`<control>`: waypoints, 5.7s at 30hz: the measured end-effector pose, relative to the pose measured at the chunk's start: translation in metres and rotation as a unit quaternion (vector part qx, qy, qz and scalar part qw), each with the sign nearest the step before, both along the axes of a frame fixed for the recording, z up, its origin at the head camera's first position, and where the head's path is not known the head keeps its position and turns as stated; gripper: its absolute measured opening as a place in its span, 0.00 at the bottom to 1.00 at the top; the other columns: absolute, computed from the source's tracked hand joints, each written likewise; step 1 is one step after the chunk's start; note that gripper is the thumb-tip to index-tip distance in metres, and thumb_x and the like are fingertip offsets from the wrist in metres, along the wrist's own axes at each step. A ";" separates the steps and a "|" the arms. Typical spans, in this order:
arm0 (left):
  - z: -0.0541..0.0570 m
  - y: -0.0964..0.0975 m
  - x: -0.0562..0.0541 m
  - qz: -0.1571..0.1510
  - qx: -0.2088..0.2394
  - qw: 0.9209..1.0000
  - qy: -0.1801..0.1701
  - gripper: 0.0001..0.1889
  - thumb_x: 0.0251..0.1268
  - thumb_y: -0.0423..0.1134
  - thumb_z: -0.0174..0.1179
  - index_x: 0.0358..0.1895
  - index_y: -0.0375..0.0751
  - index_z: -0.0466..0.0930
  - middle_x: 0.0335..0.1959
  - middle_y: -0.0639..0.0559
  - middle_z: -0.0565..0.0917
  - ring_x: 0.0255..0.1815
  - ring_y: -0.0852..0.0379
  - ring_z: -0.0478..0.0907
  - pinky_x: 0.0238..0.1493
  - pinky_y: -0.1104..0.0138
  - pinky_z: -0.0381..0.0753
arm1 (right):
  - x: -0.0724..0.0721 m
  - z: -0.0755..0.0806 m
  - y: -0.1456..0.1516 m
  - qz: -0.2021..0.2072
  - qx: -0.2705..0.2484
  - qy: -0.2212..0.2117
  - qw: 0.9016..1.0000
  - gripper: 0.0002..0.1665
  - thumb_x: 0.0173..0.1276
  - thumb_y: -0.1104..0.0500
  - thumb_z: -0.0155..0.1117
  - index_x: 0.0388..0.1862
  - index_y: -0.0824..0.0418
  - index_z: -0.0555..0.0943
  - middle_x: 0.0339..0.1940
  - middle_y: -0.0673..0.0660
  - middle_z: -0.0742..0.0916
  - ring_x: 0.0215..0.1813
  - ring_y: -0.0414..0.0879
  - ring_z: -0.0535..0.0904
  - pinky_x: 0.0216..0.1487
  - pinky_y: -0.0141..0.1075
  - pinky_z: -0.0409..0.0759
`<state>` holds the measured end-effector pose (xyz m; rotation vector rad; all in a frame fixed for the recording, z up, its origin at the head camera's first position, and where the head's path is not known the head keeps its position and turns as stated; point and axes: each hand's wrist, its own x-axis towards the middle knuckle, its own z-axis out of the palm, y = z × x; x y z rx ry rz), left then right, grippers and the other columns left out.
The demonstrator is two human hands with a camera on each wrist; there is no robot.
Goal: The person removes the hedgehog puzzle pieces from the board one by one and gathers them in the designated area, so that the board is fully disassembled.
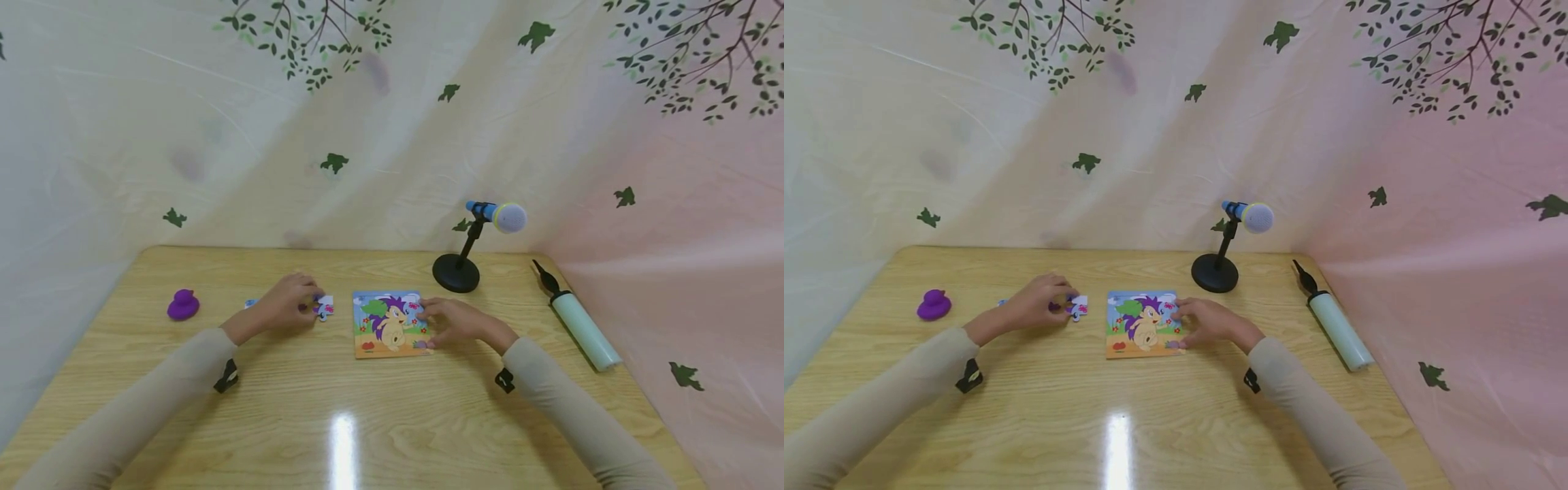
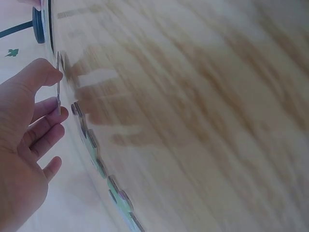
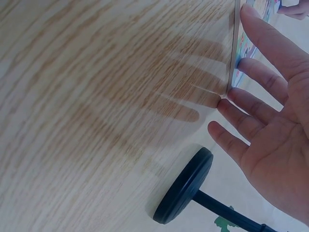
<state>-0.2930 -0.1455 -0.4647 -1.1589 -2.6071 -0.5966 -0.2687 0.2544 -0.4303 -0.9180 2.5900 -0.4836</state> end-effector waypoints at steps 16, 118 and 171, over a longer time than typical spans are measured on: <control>-0.003 -0.005 -0.001 0.014 -0.037 0.999 -0.009 0.19 0.57 0.35 0.68 0.53 0.34 0.85 0.46 0.43 0.84 0.50 0.44 0.79 0.63 0.38 0.73 | 0.001 0.003 -0.001 0.001 -0.008 -0.014 1.000 0.36 0.64 0.54 0.75 0.69 0.64 0.77 0.79 0.67 0.68 0.79 0.66 0.63 0.76 0.60 0.63; 0.013 0.091 0.021 -0.011 -0.085 0.981 -0.176 0.30 0.60 0.45 0.73 0.61 0.32 0.79 0.56 0.39 0.80 0.58 0.44 0.77 0.63 0.51 0.78 | -0.003 0.007 -0.030 0.053 0.029 -0.020 0.998 0.35 0.64 0.55 0.75 0.70 0.58 0.77 0.76 0.65 0.73 0.77 0.65 0.66 0.76 0.59 0.65; 0.014 0.095 0.021 -0.012 -0.153 0.988 -0.025 0.20 0.60 0.48 0.68 0.53 0.43 0.86 0.50 0.45 0.82 0.54 0.46 0.77 0.68 0.40 0.70 | -0.004 0.006 -0.030 0.046 0.037 -0.024 0.998 0.36 0.64 0.55 0.75 0.71 0.56 0.76 0.77 0.66 0.72 0.77 0.63 0.66 0.75 0.58 0.66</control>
